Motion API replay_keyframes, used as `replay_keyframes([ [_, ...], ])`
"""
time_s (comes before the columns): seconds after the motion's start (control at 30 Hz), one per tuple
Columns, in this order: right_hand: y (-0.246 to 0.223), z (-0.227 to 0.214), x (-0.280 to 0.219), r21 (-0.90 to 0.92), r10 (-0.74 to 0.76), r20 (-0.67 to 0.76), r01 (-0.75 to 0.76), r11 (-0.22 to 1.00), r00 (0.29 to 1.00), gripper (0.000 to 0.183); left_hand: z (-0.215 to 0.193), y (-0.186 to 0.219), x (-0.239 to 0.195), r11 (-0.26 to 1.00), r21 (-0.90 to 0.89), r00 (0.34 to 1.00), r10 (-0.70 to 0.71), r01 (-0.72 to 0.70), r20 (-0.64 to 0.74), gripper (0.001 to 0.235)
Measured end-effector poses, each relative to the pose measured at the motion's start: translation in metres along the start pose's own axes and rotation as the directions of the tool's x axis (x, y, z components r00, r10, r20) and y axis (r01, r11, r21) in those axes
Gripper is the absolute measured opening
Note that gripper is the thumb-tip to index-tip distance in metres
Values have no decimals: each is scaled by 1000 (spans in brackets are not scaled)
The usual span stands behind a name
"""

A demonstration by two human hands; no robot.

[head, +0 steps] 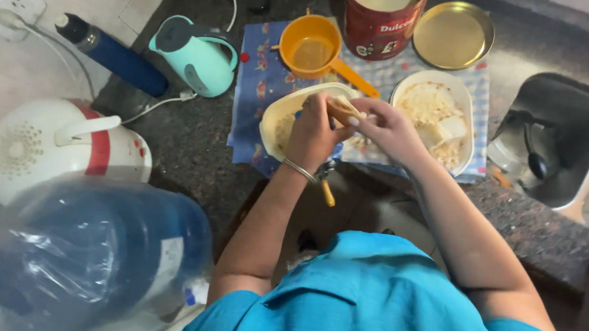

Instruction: Grating bread into crumbs using a manual grater and handling bread pieces in a box.

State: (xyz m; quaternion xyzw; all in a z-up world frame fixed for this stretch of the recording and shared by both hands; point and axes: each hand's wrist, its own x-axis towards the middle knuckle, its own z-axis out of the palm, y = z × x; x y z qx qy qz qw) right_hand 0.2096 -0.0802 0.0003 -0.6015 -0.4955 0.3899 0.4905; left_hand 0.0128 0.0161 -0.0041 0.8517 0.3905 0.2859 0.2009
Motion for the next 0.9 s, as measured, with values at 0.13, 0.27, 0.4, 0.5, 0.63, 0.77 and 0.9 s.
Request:
replay_keyframes([
  [0.13,-42,35,21,-53,91,-58,-94,994,994,39,-36,-51,1,998,-46,989,-28,35,143,101],
  [0.27,-75,59,33,-580,180,-43,-171,796,983,36,-52,-91,-12,995,-101,992,39,-27,118,63],
  [0.4,-45,98,56,-834,173,-40,-129,537,984,53,-51,-113,-6,990,-137,962,-3,42,274,53],
  [0.5,0,112,69,-935,75,-69,-91,341,995,51,-49,-112,6,998,-63,913,1,27,408,51],
  [0.63,9,89,33,-803,-115,-259,-148,577,959,33,-41,-106,25,999,-3,869,41,-46,493,65],
  [0.77,32,80,-48,-550,-121,-541,-241,800,832,28,-49,-99,49,990,43,797,82,-134,599,68],
  [0.9,135,126,-102,-497,111,-482,-376,782,869,29,22,-158,75,992,62,752,45,-114,657,60],
])
